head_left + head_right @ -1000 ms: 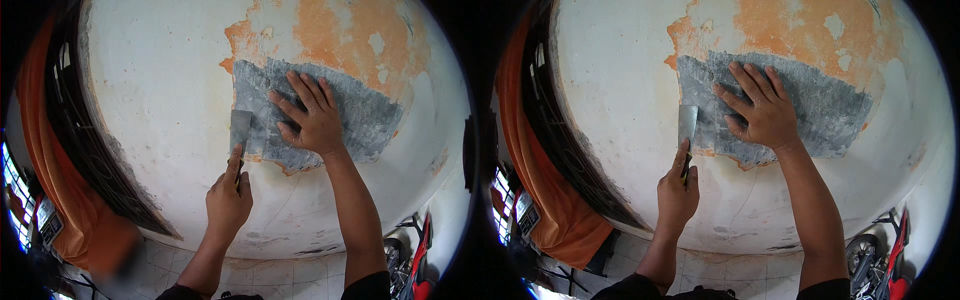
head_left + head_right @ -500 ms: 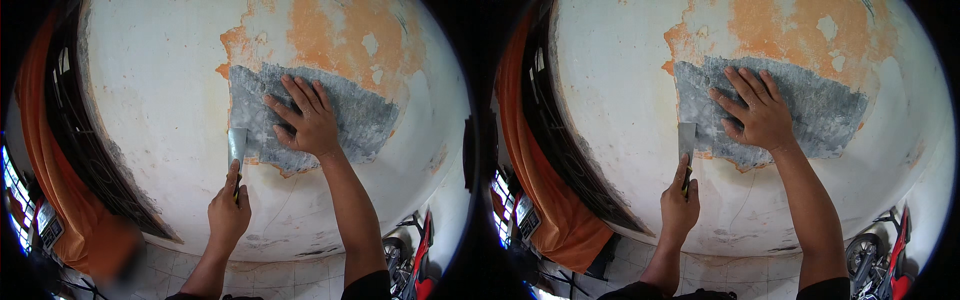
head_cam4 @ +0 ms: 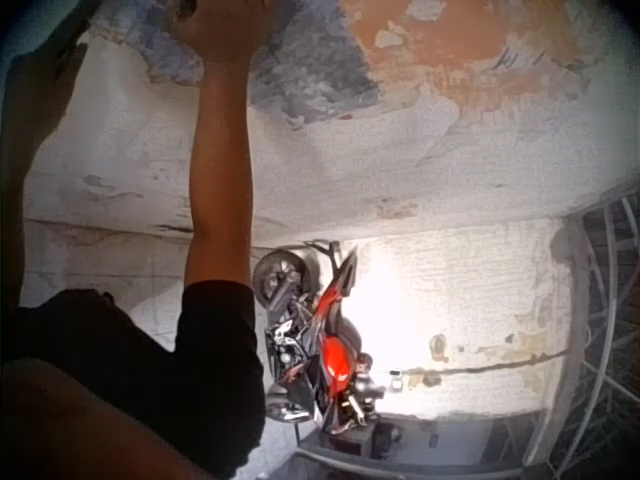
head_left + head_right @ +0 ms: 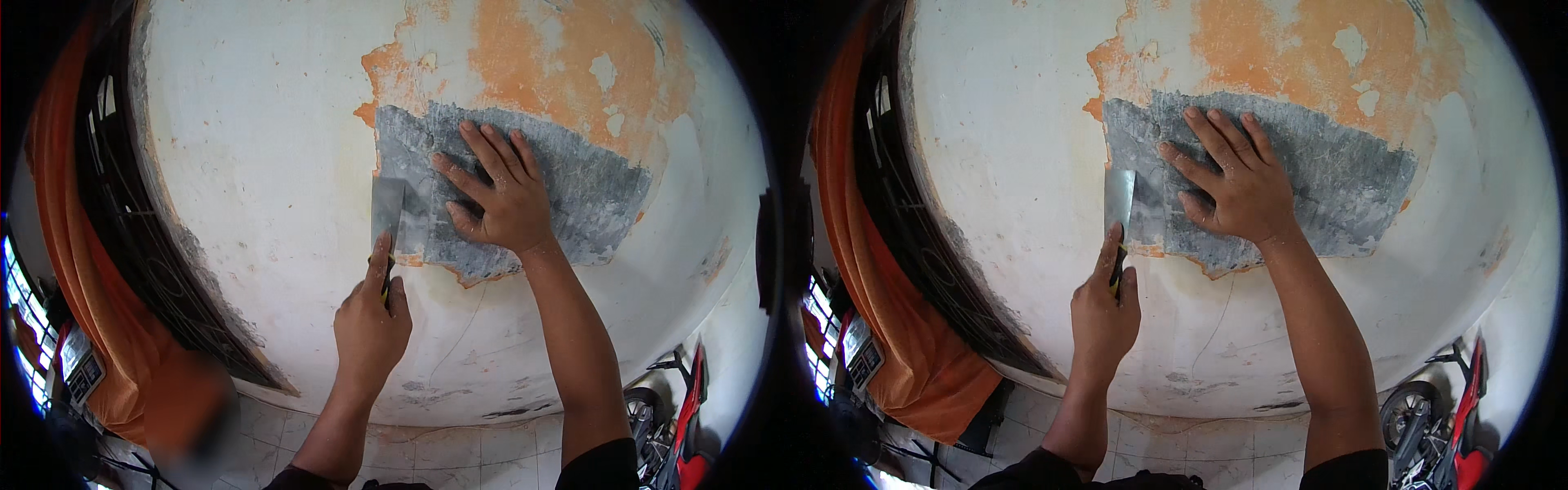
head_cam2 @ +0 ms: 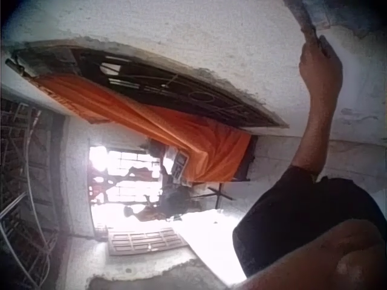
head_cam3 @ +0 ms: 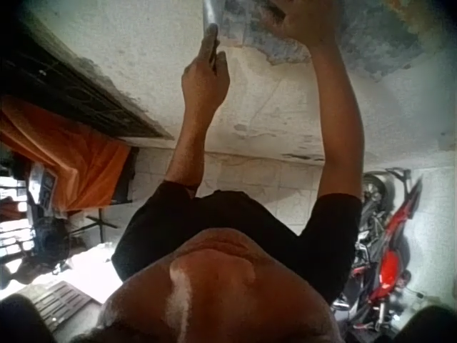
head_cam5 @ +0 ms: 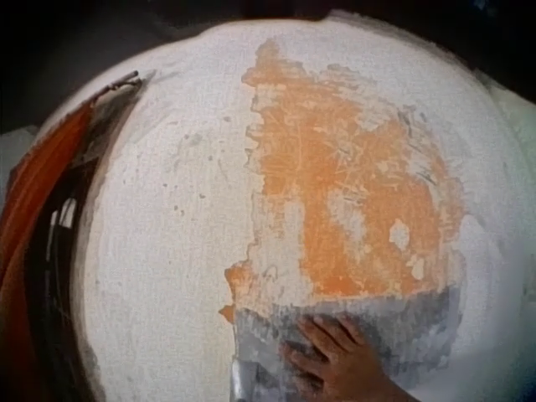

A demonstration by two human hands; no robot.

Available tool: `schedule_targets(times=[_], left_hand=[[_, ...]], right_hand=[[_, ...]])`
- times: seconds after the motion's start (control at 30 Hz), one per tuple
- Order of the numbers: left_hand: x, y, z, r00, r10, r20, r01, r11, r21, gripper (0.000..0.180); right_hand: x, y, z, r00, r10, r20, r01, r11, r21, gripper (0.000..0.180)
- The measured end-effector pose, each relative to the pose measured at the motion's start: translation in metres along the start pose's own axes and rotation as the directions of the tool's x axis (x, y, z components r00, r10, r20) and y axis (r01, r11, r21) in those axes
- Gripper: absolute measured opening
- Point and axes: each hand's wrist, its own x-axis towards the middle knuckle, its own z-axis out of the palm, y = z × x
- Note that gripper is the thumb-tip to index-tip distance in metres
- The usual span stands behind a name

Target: The person is scraping old paint or plaster from a wall using a putty knife.

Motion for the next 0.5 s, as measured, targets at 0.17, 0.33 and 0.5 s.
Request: schedule_targets(times=[0.17,0.33,0.5], left_hand=[[0.016,0.017,-0.008,0.997,-0.061,0.043,0.063,0.997,-0.047,0.06],[-0.005,0.001,0.0,0.999,-0.04,0.02,0.04,0.999,0.012,0.061],[0.03,0.022,-0.011,1.0,0.01,-0.011,-0.01,1.0,0.002,0.062]], right_hand=[[-0.003,0.002,0.0,1.0,-0.003,0.002,0.003,1.0,-0.017,0.05],[-0.001,0.0,0.0,1.0,-0.005,-0.003,0.005,1.0,-0.002,0.05],[-0.002,0.003,-0.001,1.0,-0.01,0.0,0.01,1.0,-0.026,0.051]])
